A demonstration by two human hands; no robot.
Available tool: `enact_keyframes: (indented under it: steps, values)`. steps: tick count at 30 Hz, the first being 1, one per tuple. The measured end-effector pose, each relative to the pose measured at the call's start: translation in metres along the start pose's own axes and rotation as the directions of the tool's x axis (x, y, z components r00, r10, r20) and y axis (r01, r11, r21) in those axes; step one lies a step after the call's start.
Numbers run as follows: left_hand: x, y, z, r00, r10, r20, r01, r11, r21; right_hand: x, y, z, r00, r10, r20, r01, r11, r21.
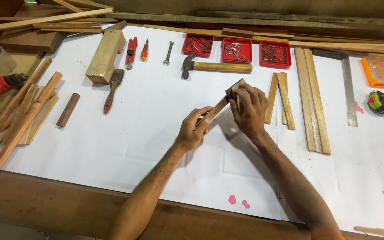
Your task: Measuring, checking, and sanding wood pieces at a workshop table.
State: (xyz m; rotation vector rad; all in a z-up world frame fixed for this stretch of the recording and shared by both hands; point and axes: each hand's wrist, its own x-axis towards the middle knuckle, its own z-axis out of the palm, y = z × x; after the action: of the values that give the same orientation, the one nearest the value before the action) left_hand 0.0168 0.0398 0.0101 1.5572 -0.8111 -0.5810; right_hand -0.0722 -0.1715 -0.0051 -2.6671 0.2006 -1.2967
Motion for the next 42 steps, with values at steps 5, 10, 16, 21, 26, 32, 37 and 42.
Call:
enact_keyframes:
  steps: [5, 10, 16, 21, 26, 32, 37, 42]
  values:
    - [0.003, -0.023, -0.002, 0.992, 0.104, -0.073, -0.104, 0.995, 0.006, -0.003, -0.015, 0.003, 0.998, -0.064, 0.014, 0.063, 0.997, 0.032]
    - [0.005, -0.022, -0.004, 0.993, 0.047, -0.112, -0.063, 0.988, -0.144, 0.000, -0.051, -0.017, 0.977, -0.145, 0.157, 0.124, 0.983, 0.139]
    - [0.002, -0.017, -0.010, 0.979, 0.158, -0.130, -0.154, 0.987, 0.039, -0.001, -0.035, -0.015, 0.977, -0.142, 0.161, 0.128, 0.987, 0.093]
    - [0.003, -0.026, -0.019, 0.960, 0.256, -0.109, -0.239, 0.959, 0.150, -0.007, 0.012, 0.009, 0.995, -0.084, 0.050, 0.083, 0.996, 0.011]
    - [0.001, -0.020, -0.015, 0.962, 0.252, -0.109, -0.225, 0.951, 0.213, -0.006, 0.023, 0.009, 0.999, 0.045, -0.001, -0.045, 0.998, 0.039]
    - [0.004, -0.017, -0.006, 0.948, 0.296, -0.121, -0.259, 0.933, 0.249, -0.009, 0.012, 0.013, 0.999, 0.040, -0.022, -0.039, 0.997, 0.065]
    - [0.008, -0.015, -0.002, 0.922, 0.365, -0.131, -0.330, 0.915, 0.231, -0.012, -0.008, 0.012, 0.995, -0.098, 0.015, 0.095, 0.989, 0.112]
    - [0.006, -0.013, -0.005, 0.934, 0.336, -0.121, -0.293, 0.915, 0.276, -0.009, 0.000, 0.010, 0.998, -0.058, 0.011, 0.057, 0.995, 0.085]
